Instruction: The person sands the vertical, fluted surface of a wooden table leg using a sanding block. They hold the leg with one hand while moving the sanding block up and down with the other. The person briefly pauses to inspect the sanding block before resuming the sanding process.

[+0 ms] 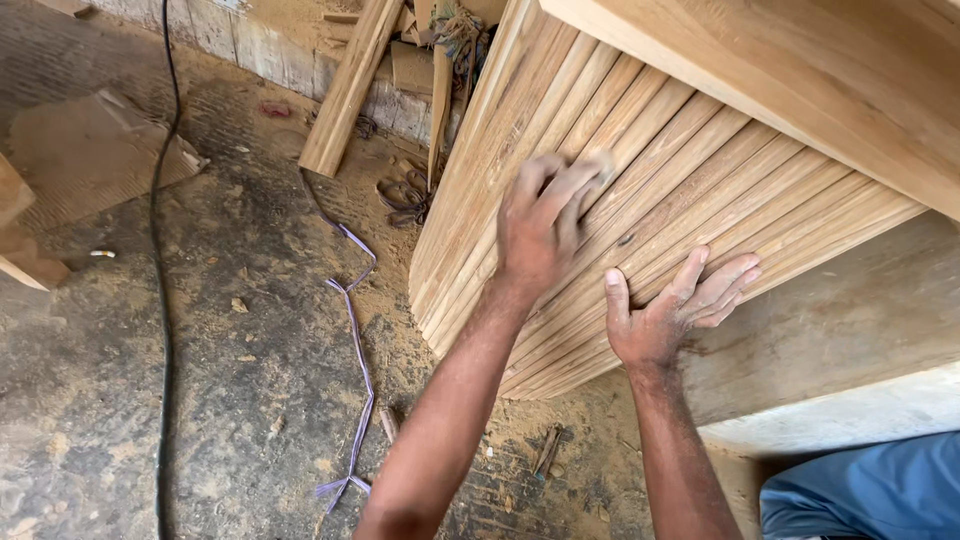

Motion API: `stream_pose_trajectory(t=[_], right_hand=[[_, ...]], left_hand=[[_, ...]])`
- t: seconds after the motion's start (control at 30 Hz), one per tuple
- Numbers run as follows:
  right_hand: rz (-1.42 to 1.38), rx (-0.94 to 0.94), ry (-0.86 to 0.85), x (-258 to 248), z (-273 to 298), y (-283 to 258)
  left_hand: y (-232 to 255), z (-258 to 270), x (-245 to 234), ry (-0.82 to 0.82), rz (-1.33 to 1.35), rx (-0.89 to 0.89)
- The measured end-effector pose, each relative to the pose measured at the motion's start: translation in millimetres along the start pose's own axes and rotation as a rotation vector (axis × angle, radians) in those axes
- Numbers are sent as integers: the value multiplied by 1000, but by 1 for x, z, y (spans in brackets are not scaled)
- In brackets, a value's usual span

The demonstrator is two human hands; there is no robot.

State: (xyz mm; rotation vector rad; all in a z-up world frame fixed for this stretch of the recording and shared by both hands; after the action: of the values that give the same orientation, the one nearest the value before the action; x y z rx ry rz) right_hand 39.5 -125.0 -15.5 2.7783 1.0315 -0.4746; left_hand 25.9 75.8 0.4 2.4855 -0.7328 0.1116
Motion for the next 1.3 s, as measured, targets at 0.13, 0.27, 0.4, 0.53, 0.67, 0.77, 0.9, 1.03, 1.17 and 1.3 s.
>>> stream_pose_trajectory(t=[0.13,0.27,0.4,0.53,0.67,0.77,0.9,1.03,1.17,1.3], right_hand=[[-29,-15,2,0,1,-3],[-50,-23,5,0,1,-1],[-11,14,-19,-1,2,6],[23,22,-42,2,0,5],[45,5,-59,2,2,1],[-35,15,-26,-2,1,0],[-34,-12,-7,-1,-1,0],[2,-31,1,-4,2,4],[6,-44,-14,-10,3,1],[-43,-28,-54,-9,2,-2]], left_hand=[[-35,76,-29,19,-4,-122],[-57,106,-26,8,-131,-228],[-9,32,-8,37,-122,-114],[30,-12,-5,38,-68,-36],[-20,62,-23,74,1,-71],[-51,128,-51,88,-77,-155],[-72,159,-50,-102,-235,-355],[-31,84,-33,-64,-114,-351],[-11,45,-21,-78,18,-319],[-48,65,-8,-159,-25,-408]])
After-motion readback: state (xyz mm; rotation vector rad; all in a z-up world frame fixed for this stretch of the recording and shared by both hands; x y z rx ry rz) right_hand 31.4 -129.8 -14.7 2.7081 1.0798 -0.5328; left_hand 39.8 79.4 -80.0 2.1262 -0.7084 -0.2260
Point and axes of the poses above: each hand's wrist, its own z-axis away from the middle knuckle, its own x-axis out of the palm, y = z × x, the point moved 8 cm from there along -z, towards the middle knuckle, and after that the axes turned 14 degrees about -z, right-handed, at the moved point
